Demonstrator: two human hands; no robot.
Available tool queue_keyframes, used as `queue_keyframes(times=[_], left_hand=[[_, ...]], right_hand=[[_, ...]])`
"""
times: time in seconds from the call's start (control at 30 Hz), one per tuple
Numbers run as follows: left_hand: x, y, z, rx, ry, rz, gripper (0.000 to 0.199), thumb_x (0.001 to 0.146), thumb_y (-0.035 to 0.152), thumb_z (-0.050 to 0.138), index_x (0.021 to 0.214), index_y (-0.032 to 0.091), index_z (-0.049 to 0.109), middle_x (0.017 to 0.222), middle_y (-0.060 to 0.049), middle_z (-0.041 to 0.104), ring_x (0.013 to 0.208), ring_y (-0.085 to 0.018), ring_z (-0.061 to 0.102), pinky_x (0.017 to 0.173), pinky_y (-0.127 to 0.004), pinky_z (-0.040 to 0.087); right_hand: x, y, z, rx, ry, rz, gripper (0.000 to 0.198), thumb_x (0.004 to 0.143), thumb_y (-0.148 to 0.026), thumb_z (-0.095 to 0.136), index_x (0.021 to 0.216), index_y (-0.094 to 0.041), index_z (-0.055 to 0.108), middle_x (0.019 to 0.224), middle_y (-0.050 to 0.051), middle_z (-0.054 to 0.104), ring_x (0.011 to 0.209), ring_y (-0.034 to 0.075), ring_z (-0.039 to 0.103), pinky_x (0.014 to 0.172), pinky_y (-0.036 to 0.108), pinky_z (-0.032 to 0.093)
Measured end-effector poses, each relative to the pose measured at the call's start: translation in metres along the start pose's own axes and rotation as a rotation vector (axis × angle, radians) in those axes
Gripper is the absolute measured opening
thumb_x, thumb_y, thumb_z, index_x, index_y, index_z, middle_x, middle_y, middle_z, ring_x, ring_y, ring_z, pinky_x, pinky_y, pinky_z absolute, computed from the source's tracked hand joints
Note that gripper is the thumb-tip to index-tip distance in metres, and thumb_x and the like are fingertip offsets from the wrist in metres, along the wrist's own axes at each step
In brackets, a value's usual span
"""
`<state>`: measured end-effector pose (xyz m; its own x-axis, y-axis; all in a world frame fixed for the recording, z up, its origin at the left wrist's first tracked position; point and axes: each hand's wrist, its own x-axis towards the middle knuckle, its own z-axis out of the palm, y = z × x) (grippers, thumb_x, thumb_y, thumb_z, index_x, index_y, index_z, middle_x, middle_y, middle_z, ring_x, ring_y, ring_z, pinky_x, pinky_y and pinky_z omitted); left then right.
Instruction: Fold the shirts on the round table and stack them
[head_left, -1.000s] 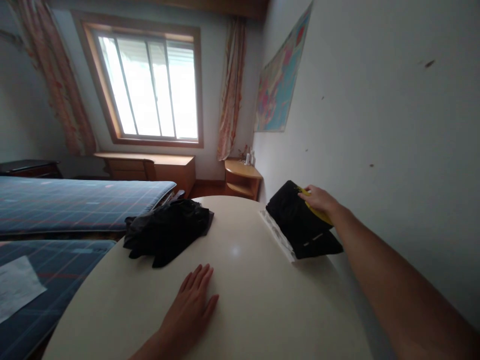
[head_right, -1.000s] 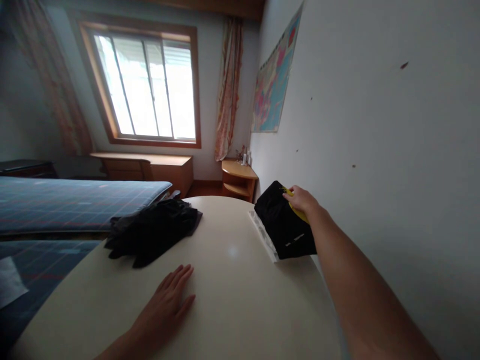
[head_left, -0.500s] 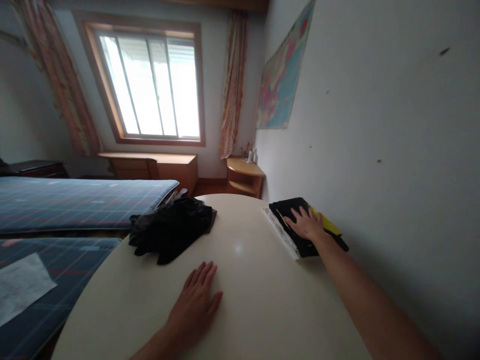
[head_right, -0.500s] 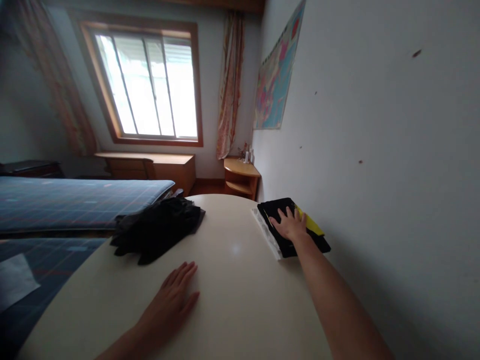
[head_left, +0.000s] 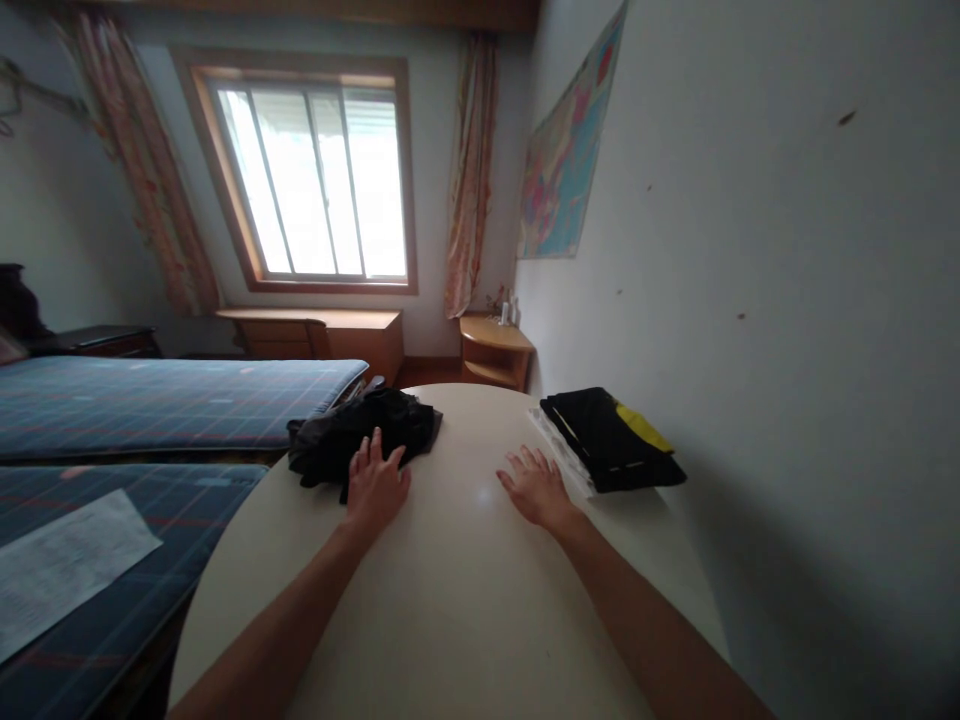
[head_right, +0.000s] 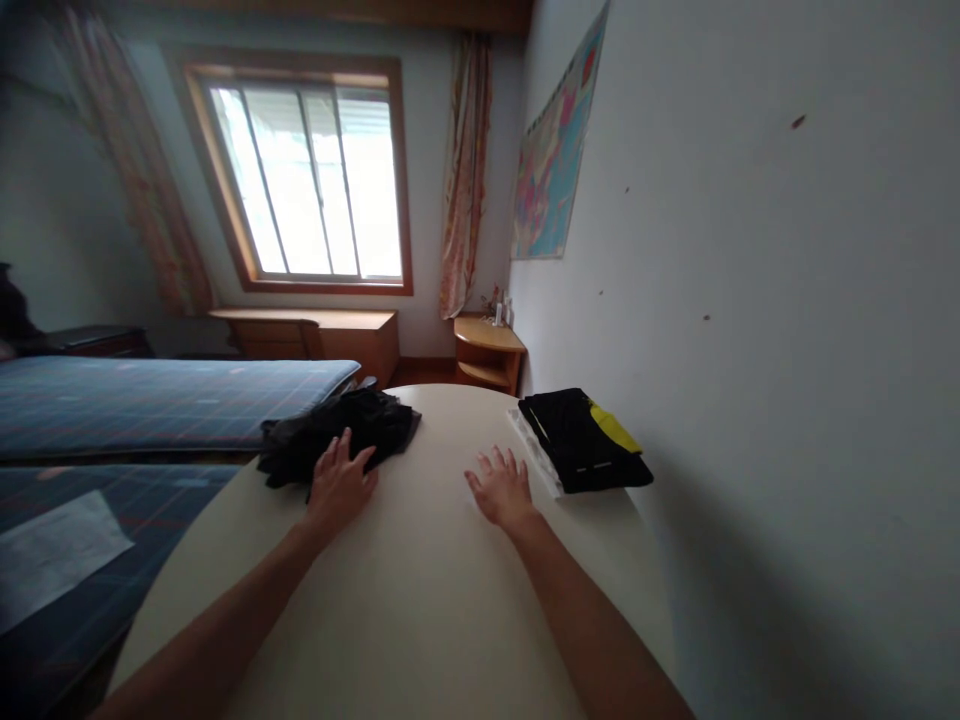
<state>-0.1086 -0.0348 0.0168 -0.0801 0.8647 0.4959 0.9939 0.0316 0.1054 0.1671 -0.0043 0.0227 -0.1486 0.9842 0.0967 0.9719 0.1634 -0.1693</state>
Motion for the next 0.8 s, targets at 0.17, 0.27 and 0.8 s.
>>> queue_keyframes(times=[0.17, 0.27, 0.8], left_hand=[[0.014, -0.036, 0.017, 0.001, -0.016, -0.131, 0.038, 0.091, 0.018, 0.047, 0.124, 0.022, 0.065, 0.127, -0.013, 0.063, 0.119, -0.031, 0.053, 0.098, -0.045, 0.039], [0.015, -0.044, 0.017, -0.032, 0.008, -0.178, 0.035, 0.094, 0.018, 0.041, 0.119, 0.020, 0.066, 0.106, -0.012, 0.070, 0.109, -0.029, 0.057, 0.097, -0.044, 0.038], [0.012, -0.043, 0.001, -0.254, 0.185, 0.004, 0.025, 0.096, 0.024, 0.047, 0.111, 0.017, 0.066, 0.109, -0.011, 0.067, 0.111, -0.027, 0.056, 0.104, -0.039, 0.041]], right_hand=[[-0.020, -0.011, 0.017, 0.095, 0.005, 0.017, 0.056, 0.100, -0.052, 0.032, 0.144, -0.022, 0.048, 0.156, 0.011, 0.038, 0.145, 0.032, 0.029, 0.116, 0.053, 0.021], [-0.028, -0.009, 0.021, 0.166, 0.040, 0.013, 0.052, 0.101, -0.048, 0.034, 0.141, -0.021, 0.051, 0.152, 0.011, 0.045, 0.143, 0.029, 0.034, 0.117, 0.050, 0.020], [-0.044, -0.019, 0.017, 0.322, 0.066, -0.224, 0.052, 0.095, -0.040, 0.048, 0.143, -0.020, 0.046, 0.149, 0.012, 0.049, 0.144, 0.027, 0.035, 0.120, 0.051, 0.020]])
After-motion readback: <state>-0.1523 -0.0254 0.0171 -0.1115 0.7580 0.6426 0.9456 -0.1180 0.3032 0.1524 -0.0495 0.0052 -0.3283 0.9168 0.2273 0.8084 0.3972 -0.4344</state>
